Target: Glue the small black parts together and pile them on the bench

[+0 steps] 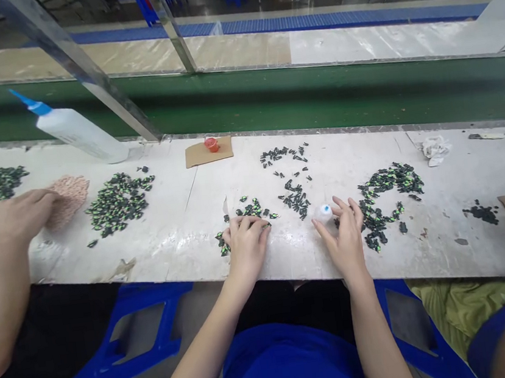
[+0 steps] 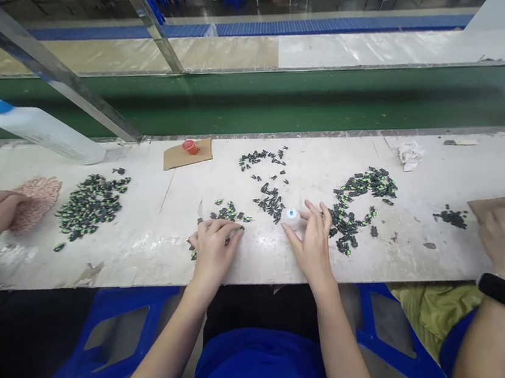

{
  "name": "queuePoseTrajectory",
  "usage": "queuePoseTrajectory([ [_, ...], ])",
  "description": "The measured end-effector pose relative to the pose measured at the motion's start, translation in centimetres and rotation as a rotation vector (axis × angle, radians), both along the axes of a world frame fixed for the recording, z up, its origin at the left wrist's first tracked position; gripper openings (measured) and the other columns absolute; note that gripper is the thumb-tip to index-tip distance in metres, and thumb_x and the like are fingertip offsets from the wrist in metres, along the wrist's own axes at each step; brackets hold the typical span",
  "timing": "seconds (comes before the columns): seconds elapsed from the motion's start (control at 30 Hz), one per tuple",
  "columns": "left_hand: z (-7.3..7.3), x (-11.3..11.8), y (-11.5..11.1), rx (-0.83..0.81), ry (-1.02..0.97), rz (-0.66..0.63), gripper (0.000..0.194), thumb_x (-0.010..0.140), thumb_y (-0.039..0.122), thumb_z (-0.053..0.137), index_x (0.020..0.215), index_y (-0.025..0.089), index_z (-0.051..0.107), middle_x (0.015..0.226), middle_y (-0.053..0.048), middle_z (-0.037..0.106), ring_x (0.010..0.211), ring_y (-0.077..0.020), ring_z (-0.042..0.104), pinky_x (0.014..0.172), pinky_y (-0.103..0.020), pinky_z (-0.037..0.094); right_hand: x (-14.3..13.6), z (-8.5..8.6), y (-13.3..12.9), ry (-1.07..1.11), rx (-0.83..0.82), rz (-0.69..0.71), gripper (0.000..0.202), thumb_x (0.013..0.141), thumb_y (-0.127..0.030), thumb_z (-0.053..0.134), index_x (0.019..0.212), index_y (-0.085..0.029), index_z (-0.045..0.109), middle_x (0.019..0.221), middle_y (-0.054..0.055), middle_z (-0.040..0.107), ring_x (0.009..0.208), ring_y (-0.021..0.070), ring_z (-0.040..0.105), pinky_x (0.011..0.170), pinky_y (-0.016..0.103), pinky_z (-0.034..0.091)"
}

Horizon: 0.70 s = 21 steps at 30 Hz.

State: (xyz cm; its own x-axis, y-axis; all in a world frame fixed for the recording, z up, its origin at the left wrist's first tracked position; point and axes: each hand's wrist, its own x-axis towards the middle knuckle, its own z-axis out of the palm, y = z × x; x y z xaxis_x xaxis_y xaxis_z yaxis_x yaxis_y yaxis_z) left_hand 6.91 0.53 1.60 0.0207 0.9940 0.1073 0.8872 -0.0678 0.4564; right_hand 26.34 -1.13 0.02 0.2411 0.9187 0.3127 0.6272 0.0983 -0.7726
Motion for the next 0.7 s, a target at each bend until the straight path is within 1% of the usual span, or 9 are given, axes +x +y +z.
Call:
queuePoseTrajectory([
  [0.03, -0.1, -0.1, -0.2, -0.030, -0.028, -0.042, 0.009, 0.085, 0.020, 0.064, 0.083, 0.023, 0.072, 0.100, -0.006, 0.073, 0.104, -0.0310, 0.052, 0.081, -0.043, 0.035, 0.1, 0.2, -0.2, 0.092, -0.033, 0.042, 0.031, 0.083, -0.045, 0.062, 0.101, -0.022, 0.054, 0.127, 0.015, 0.059, 0.131, 0.0315, 0.043, 0.103, 0.053, 0.040],
  [0.07, -0.1, -0.1, -0.3, -0.060, -0.056, -0.090, 0.008, 0.084, 0.019, 0.065, 0.082, 0.024, 0.071, 0.098, -0.005, 0.073, 0.104, -0.0302, 0.053, 0.081, -0.043, 0.035, 0.1, 0.3, -0.5, 0.195, -0.077, 0.080, 0.031, 0.082, -0.044, 0.064, 0.100, -0.022, 0.052, 0.122, 0.014, 0.063, 0.124, 0.0298, 0.051, 0.099, 0.050, 0.044],
  [0.13, -0.2, -0.2, -0.6, -0.106, -0.111, -0.173, 0.010, 0.081, 0.018, 0.067, 0.085, 0.026, 0.071, 0.096, -0.002, 0.074, 0.105, -0.0285, 0.055, 0.083, -0.041, 0.036, 0.1, 0.7, -1.2, 0.384, -0.153, 0.115, 0.031, 0.078, -0.042, 0.069, 0.095, -0.023, 0.052, 0.105, 0.010, 0.070, 0.102, 0.0259, 0.066, 0.088, 0.043, 0.052],
  [0.2, -0.3, -0.3, -0.9, -0.129, -0.157, -0.207, 0.016, 0.080, 0.016, 0.069, 0.092, 0.027, 0.070, 0.098, -0.001, 0.075, 0.106, -0.0272, 0.057, 0.085, -0.041, 0.036, 0.0, 0.8, -1.8, 0.499, -0.159, 0.103, 0.031, 0.072, -0.041, 0.074, 0.089, -0.022, 0.055, 0.088, 0.005, 0.072, 0.081, 0.0219, 0.069, 0.074, 0.035, 0.055],
  [0.3, -0.5, -0.5, -1.0, -0.140, -0.218, -0.191, 0.023, 0.079, 0.015, 0.069, 0.098, 0.026, 0.068, 0.097, -0.001, 0.076, 0.104, -0.0256, 0.060, 0.088, -0.041, 0.036, -0.4, 0.5, -2.2, 0.584, -0.089, 0.051, 0.026, 0.067, -0.038, 0.076, 0.082, -0.020, 0.064, 0.074, 0.001, 0.070, 0.065, 0.0175, 0.064, 0.060, 0.028, 0.051],
  [0.4, -0.8, -0.6, -0.9, -0.139, -0.261, -0.166, 0.022, 0.079, 0.015, 0.070, 0.098, 0.026, 0.067, 0.092, 0.000, 0.077, 0.102, -0.0245, 0.063, 0.090, -0.042, 0.036, -0.7, 0.0, -2.2, 0.675, -0.059, -0.005, 0.023, 0.067, -0.038, 0.076, 0.078, -0.018, 0.069, 0.071, 0.002, 0.070, 0.062, 0.0165, 0.062, 0.056, 0.027, 0.048],
  [0.5, -1.0, -0.6, -0.9, -0.135, -0.284, -0.131, 0.023, 0.079, 0.017, 0.071, 0.099, 0.025, 0.067, 0.090, 0.001, 0.078, 0.104, -0.0245, 0.064, 0.091, -0.043, 0.036, -1.2, -0.1, -1.9, 0.728, -0.096, -0.069, 0.025, 0.064, -0.037, 0.078, 0.076, -0.017, 0.071, 0.070, 0.003, 0.071, 0.063, 0.0181, 0.064, 0.058, 0.028, 0.049],
  [0.6, -1.2, -0.6, -0.9, -0.137, -0.298, -0.105, 0.024, 0.079, 0.017, 0.071, 0.101, 0.026, 0.066, 0.089, 0.001, 0.078, 0.104, -0.0246, 0.065, 0.092, -0.044, 0.036, -1.8, 0.3, -1.6, 0.735, -0.134, -0.124, 0.026, 0.060, -0.037, 0.080, 0.072, -0.016, 0.071, 0.070, 0.005, 0.073, 0.065, 0.0208, 0.067, 0.061, 0.031, 0.052],
  [0.7, -1.2, -0.5, -1.0, -0.125, -0.297, -0.090, 0.023, 0.078, 0.018, 0.071, 0.099, 0.026, 0.066, 0.087, 0.001, 0.078, 0.103, -0.0256, 0.066, 0.090, -0.045, 0.037, -2.3, 0.8, -1.4, 0.689, -0.146, -0.140, 0.025, 0.064, -0.040, 0.075, 0.068, -0.016, 0.070, 0.066, 0.005, 0.072, 0.062, 0.0211, 0.067, 0.058, 0.032, 0.053],
])
